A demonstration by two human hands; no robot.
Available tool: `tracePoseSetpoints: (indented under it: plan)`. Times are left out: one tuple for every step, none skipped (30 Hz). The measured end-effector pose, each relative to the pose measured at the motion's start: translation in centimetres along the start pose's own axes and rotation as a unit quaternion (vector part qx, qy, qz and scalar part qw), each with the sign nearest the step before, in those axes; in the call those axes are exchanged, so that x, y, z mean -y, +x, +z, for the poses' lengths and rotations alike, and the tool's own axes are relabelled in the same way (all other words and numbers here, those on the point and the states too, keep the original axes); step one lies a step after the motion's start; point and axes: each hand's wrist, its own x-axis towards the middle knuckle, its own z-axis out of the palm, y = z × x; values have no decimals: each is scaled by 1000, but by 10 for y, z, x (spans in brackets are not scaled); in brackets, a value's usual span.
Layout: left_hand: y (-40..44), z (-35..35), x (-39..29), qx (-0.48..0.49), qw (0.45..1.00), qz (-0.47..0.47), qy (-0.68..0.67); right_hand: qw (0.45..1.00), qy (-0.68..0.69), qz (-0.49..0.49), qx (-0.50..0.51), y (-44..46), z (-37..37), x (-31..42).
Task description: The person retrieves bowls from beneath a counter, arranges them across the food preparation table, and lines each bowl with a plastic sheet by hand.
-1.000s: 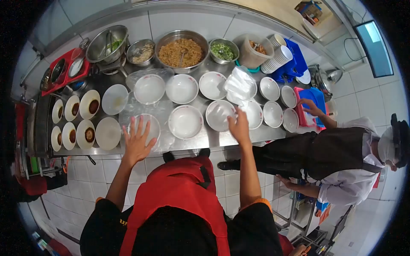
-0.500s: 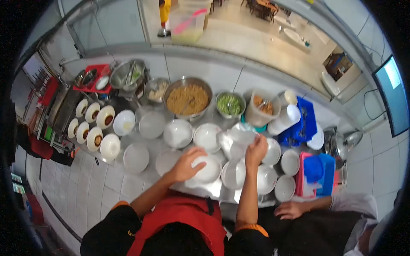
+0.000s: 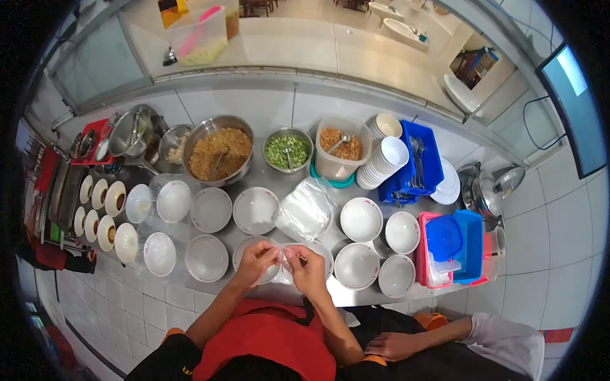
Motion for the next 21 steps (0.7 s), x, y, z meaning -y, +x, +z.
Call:
tracePoseSetpoints:
  plan:
    - [-2,2,2,2,999,16,28,998,48,39,30,-4,-4,0]
    - [-5,3,2,-1,1000,11,25,991,96,75,62,-6,-8,1]
    - [-9,5,0,-6,998,8,58,988,73,111,80,-7,-14,3]
    - [-9,6,-2,-10,996,8,93,988,73,109,80,-7,-15,1]
    - [-7,7,-3,-7,995,13,95,987,90,124,51,-6,-14,-1]
    - [-8,8,-4,-9,995,15,103,984,108,139,21,-6,-11,-2]
    - [-7,8,-5,-11,993,19,112,984,130,119,-9,-3,-7,-2]
    - [-4,8,-7,-8,993,25,116,985,132,112,-9,-1,-6,-2]
    - [-2,7,-8,1,993,37,108,986,129,108,-15,0,-6,-2]
    - [-1,7,-10,9,994,47,100,986,126,106,-22,0,-5,-3]
    - [1,6,-12,12,993,49,103,988,127,90,-25,2,-4,-4]
    - [3,5,-13,13,993,48,110,987,128,88,-27,5,-4,-5]
    - [4,4,-14,12,992,46,116,983,169,64,-32,5,-4,-5]
    - [7,1,-14,15,992,46,117,976,210,39,-36,7,-4,-5]
    - [8,-1,-14,15,991,49,123,976,210,39,-38,8,-5,-3]
    - [8,-2,-16,15,990,51,128,973,227,35,-23,9,-9,0]
    - [8,-1,-19,17,990,50,129,969,245,29,-9,9,-11,3]
    - [8,-1,-23,25,992,42,116,969,245,28,-10,9,-12,1]
    - [9,0,-27,32,994,35,102,975,221,32,-1,9,-13,-2]
    - [11,0,-29,34,994,36,102,980,195,35,9,10,-15,-3]
    - [13,-1,-31,38,995,34,85,980,194,34,9,12,-16,-2]
